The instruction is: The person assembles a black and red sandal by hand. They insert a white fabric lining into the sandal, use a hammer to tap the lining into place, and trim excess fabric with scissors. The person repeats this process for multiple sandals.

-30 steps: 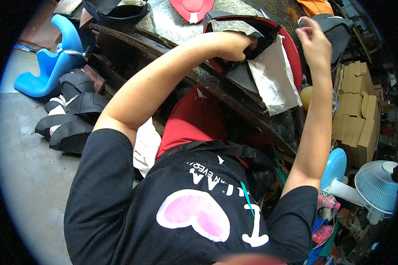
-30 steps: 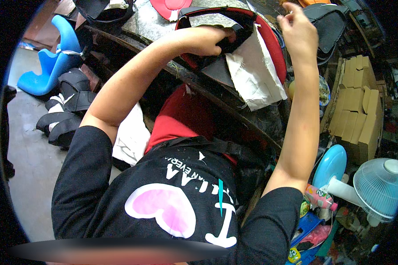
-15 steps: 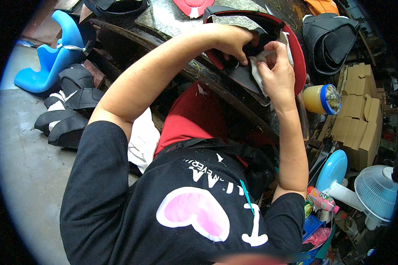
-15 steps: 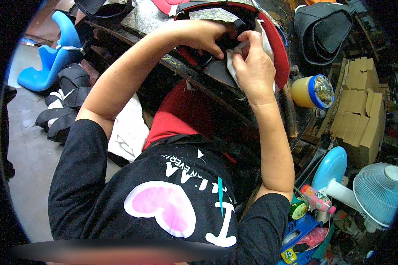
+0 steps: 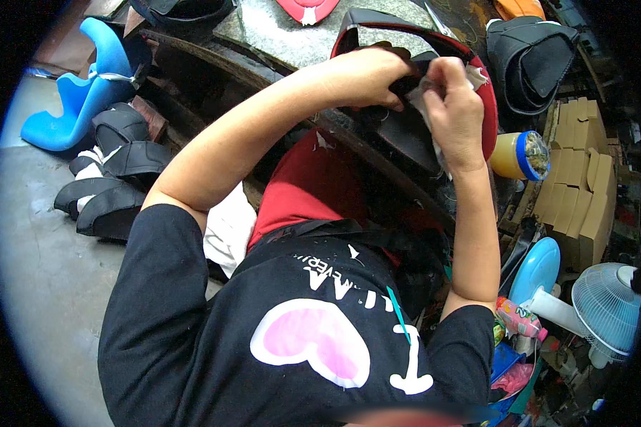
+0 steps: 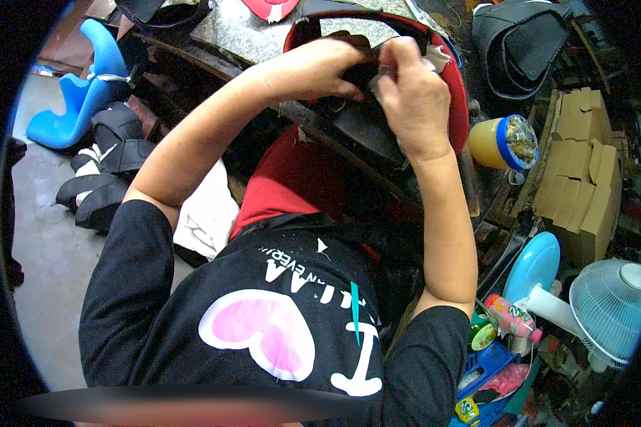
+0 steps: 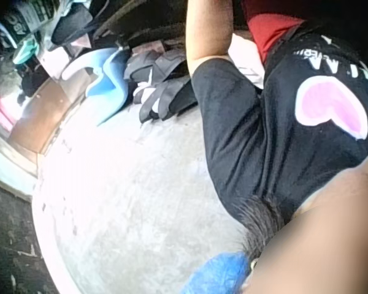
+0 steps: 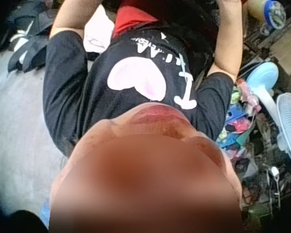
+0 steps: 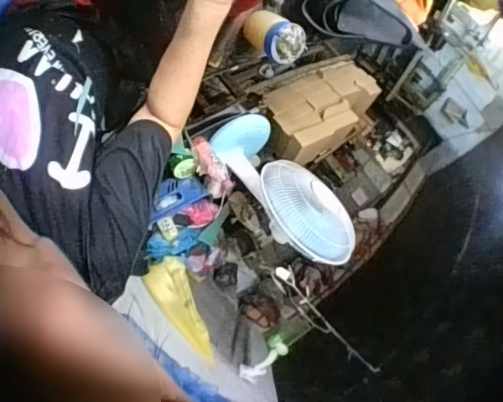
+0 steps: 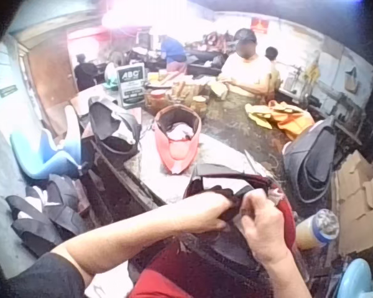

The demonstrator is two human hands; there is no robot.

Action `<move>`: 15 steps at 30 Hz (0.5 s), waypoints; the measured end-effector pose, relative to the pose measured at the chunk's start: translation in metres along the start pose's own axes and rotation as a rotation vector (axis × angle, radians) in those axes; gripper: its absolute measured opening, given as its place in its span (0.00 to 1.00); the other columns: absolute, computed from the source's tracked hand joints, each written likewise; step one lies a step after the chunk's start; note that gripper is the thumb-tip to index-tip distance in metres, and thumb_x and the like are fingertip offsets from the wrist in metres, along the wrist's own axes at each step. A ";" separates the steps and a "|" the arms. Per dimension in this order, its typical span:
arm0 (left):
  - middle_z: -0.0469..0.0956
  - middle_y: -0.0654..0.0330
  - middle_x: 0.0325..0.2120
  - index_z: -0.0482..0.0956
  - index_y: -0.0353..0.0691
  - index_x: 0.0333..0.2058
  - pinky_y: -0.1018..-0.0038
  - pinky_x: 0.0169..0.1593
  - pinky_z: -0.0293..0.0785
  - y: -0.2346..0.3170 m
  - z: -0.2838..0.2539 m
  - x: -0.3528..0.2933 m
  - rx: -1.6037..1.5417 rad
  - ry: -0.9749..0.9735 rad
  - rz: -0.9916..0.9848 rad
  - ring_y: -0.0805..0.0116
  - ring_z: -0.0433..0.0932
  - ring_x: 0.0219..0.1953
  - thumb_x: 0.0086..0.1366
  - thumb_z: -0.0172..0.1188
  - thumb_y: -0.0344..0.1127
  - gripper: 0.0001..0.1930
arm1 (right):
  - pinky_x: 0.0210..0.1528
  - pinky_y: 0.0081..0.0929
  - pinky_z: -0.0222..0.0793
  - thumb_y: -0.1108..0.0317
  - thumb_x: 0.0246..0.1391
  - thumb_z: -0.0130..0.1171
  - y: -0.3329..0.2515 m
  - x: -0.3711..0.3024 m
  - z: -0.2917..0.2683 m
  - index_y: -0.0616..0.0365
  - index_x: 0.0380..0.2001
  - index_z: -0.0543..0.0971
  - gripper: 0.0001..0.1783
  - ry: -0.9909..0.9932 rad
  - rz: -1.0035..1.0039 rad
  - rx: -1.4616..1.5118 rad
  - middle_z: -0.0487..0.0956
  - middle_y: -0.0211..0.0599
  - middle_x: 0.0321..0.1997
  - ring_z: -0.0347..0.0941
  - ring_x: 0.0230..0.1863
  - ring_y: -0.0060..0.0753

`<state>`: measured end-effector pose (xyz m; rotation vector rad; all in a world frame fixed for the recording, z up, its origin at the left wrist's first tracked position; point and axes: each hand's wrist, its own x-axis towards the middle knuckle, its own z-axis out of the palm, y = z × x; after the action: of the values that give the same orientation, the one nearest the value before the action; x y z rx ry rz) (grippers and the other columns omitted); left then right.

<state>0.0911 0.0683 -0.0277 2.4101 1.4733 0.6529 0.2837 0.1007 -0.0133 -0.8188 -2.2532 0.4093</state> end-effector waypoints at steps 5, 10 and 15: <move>0.83 0.43 0.40 0.82 0.37 0.52 0.57 0.51 0.77 -0.005 0.007 0.002 -0.016 -0.040 -0.043 0.46 0.82 0.46 0.57 0.71 0.49 0.29 | 0.36 0.24 0.71 0.80 0.56 0.63 0.023 -0.004 0.005 0.58 0.35 0.72 0.10 0.304 0.051 0.255 0.73 0.33 0.29 0.72 0.29 0.25; 0.81 0.42 0.44 0.80 0.37 0.56 0.59 0.54 0.75 -0.006 0.010 0.001 -0.031 -0.074 -0.055 0.45 0.81 0.48 0.59 0.70 0.43 0.27 | 0.36 0.24 0.75 0.77 0.59 0.64 0.016 -0.023 -0.013 0.57 0.39 0.73 0.10 0.161 -0.161 0.095 0.82 0.36 0.33 0.79 0.31 0.23; 0.79 0.41 0.48 0.79 0.38 0.57 0.60 0.57 0.74 -0.001 0.020 -0.001 -0.046 -0.007 -0.066 0.45 0.79 0.51 0.59 0.68 0.39 0.26 | 0.38 0.29 0.73 0.73 0.48 0.63 -0.004 -0.045 -0.015 0.48 0.31 0.78 0.08 -0.015 -0.487 -0.208 0.81 0.27 0.30 0.79 0.32 0.31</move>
<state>0.0999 0.0681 -0.0457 2.3173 1.5110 0.6556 0.3176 0.0686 -0.0234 -0.3396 -2.4358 -0.0479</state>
